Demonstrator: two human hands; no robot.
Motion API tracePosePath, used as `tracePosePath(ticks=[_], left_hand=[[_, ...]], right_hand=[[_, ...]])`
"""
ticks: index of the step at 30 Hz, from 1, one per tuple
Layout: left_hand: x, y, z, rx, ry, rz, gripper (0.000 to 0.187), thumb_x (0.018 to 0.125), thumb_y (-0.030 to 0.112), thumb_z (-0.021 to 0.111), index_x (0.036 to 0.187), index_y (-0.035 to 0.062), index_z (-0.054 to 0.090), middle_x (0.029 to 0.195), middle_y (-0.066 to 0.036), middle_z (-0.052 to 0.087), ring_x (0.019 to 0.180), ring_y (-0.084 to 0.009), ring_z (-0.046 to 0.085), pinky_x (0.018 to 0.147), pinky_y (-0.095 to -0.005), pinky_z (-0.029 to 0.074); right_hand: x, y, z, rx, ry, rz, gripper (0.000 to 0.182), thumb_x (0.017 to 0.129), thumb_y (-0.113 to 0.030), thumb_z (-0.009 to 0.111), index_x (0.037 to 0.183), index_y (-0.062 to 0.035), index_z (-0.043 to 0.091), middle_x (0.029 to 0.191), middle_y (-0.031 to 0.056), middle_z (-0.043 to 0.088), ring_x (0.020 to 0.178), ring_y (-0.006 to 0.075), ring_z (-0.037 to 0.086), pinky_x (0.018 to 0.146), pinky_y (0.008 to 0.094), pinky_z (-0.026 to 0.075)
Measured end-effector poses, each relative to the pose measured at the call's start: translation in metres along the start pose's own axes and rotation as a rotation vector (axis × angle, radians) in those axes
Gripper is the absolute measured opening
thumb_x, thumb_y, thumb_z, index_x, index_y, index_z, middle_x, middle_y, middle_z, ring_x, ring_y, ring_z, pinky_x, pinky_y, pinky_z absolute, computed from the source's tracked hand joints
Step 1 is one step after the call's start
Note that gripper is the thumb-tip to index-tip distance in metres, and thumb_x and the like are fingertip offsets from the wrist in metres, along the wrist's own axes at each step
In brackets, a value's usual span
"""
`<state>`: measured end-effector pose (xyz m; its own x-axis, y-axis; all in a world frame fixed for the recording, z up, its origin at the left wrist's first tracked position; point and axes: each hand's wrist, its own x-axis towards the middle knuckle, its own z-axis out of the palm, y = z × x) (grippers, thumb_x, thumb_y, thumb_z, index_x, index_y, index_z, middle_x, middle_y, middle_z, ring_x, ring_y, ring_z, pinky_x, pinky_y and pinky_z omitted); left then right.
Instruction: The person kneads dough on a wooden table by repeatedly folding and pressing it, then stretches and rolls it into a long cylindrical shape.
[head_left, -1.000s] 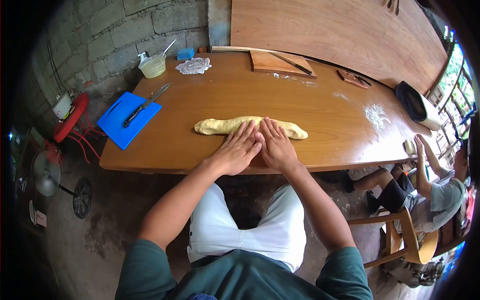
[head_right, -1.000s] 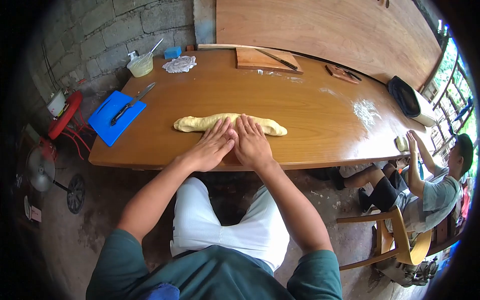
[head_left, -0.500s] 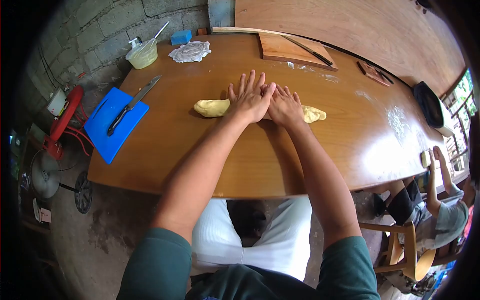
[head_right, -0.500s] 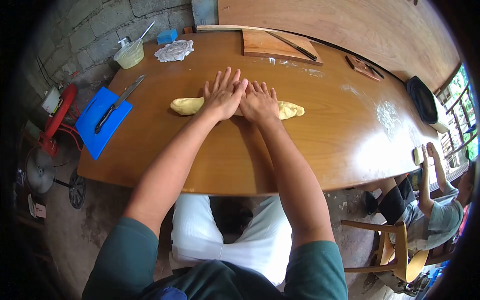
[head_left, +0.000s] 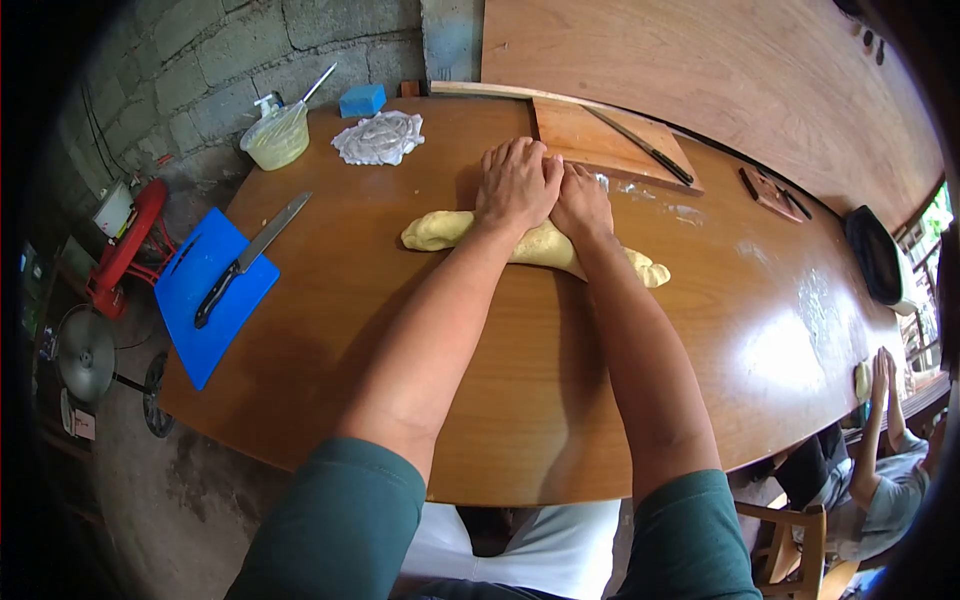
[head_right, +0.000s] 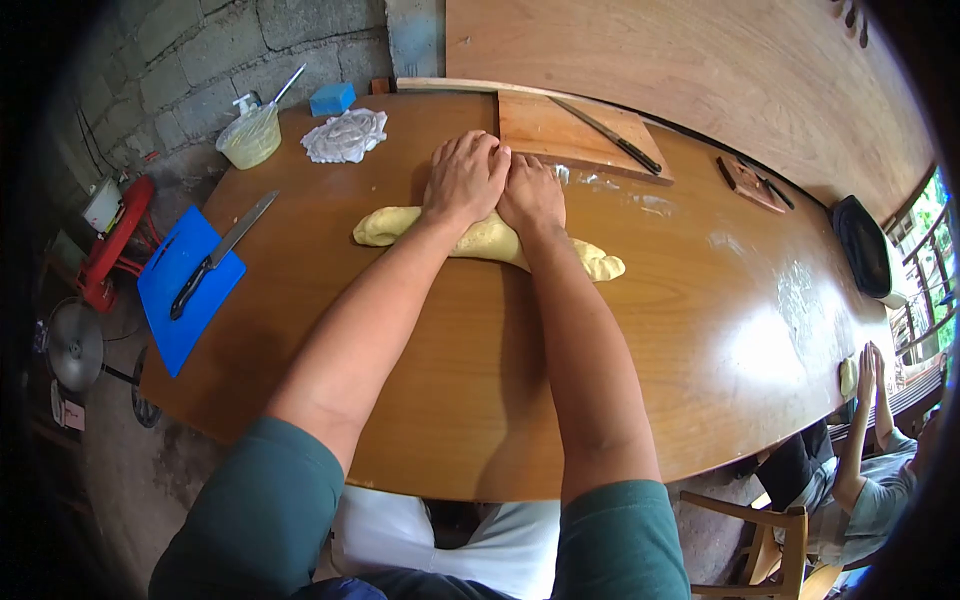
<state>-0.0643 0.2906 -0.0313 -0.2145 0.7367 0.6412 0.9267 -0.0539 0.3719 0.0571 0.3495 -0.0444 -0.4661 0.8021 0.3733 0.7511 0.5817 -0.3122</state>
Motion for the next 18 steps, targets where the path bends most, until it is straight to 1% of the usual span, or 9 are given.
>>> tracePosePath(ticks=[1,4,8,10,12,14,15,16,18], left_hand=[[0.005,-0.002,0.005,0.013,0.094,0.066,0.037,0.111,0.039,0.052,0.119,0.0074,0.07,0.128,-0.013,0.071,0.123,-0.0359,0.065,0.112,-0.0517,0.045],[0.012,-0.007,0.011,-0.031,0.062,0.09,0.035,0.112,0.037,0.05,0.112,0.0073,0.068,0.119,-0.013,0.071,0.117,-0.036,0.066,0.106,-0.0533,0.048],[-0.003,-0.005,0.008,-0.013,0.124,0.097,0.035,0.113,0.036,0.047,0.109,0.0071,0.067,0.113,-0.014,0.07,0.113,-0.0367,0.066,0.103,-0.0544,0.049],[-0.016,0.003,-0.003,0.101,0.018,-0.022,0.037,0.113,0.039,0.047,0.111,0.0071,0.067,0.116,-0.015,0.072,0.116,-0.037,0.067,0.103,-0.0545,0.049],[-0.03,0.011,-0.013,0.083,-0.027,-0.067,0.038,0.112,0.04,0.046,0.111,0.0072,0.066,0.119,-0.016,0.072,0.116,-0.038,0.067,0.103,-0.0554,0.05],[-0.045,0.018,-0.026,0.07,-0.068,-0.113,0.04,0.112,0.042,0.046,0.111,0.0072,0.066,0.122,-0.017,0.073,0.117,-0.039,0.068,0.103,-0.0563,0.05],[-0.051,0.021,-0.033,0.098,-0.156,-0.143,0.042,0.112,0.043,0.044,0.117,0.0073,0.067,0.127,-0.019,0.073,0.121,-0.0395,0.068,0.105,-0.0569,0.05],[-0.057,0.024,-0.041,0.127,-0.245,-0.171,0.046,0.112,0.044,0.043,0.123,0.0074,0.068,0.133,-0.02,0.073,0.125,-0.0401,0.067,0.107,-0.0576,0.05],[-0.076,0.019,-0.037,0.079,-0.219,-0.171,0.05,0.111,0.045,0.041,0.128,0.0055,0.068,0.135,-0.022,0.072,0.128,-0.0414,0.066,0.111,-0.0579,0.047]], right_hand=[[0.004,0.002,-0.001,-0.063,0.071,-0.054,0.042,0.108,-0.039,0.051,0.128,-0.0056,0.067,0.133,0.0194,0.071,0.13,0.0379,0.064,0.115,0.0506,0.046],[0.007,-0.003,-0.004,-0.067,0.215,-0.077,0.028,0.106,-0.033,0.057,0.115,-0.0085,0.066,0.12,0.0149,0.074,0.118,0.0356,0.068,0.106,0.0488,0.05],[-0.001,-0.005,-0.006,-0.047,0.249,-0.13,0.025,0.107,-0.033,0.056,0.109,-0.0095,0.064,0.115,0.0136,0.075,0.113,0.0343,0.069,0.101,0.0479,0.05],[-0.013,-0.008,-0.009,-0.072,0.298,-0.146,0.026,0.108,-0.033,0.054,0.11,-0.0095,0.064,0.112,0.0141,0.075,0.111,0.0343,0.07,0.101,0.0473,0.051],[-0.028,-0.013,-0.013,-0.058,0.221,-0.087,0.036,0.111,-0.04,0.05,0.118,-0.0079,0.064,0.122,0.0158,0.074,0.121,0.0346,0.067,0.107,0.0482,0.047],[-0.049,-0.024,-0.014,-0.161,0.191,0.175,0.051,0.112,-0.049,0.044,0.129,-0.0053,0.063,0.136,0.0175,0.07,0.133,0.0351,0.061,0.115,0.0502,0.041],[-0.058,-0.029,-0.021,-0.168,0.073,0.246,0.067,0.112,-0.058,0.037,0.143,-0.0029,0.059,0.152,0.0185,0.061,0.145,0.0352,0.052,0.125,0.0537,0.031],[-0.068,-0.034,-0.027,-0.169,0.081,0.243,0.067,0.112,-0.058,0.037,0.143,-0.0029,0.059,0.152,0.0185,0.061,0.145,0.0352,0.052,0.125,0.0537,0.031],[-0.086,-0.044,-0.041,-0.196,-0.145,0.332,0.078,0.112,-0.063,0.029,0.156,-0.0026,0.052,0.164,0.0192,0.052,0.155,0.0349,0.044,0.132,0.0553,0.022]])
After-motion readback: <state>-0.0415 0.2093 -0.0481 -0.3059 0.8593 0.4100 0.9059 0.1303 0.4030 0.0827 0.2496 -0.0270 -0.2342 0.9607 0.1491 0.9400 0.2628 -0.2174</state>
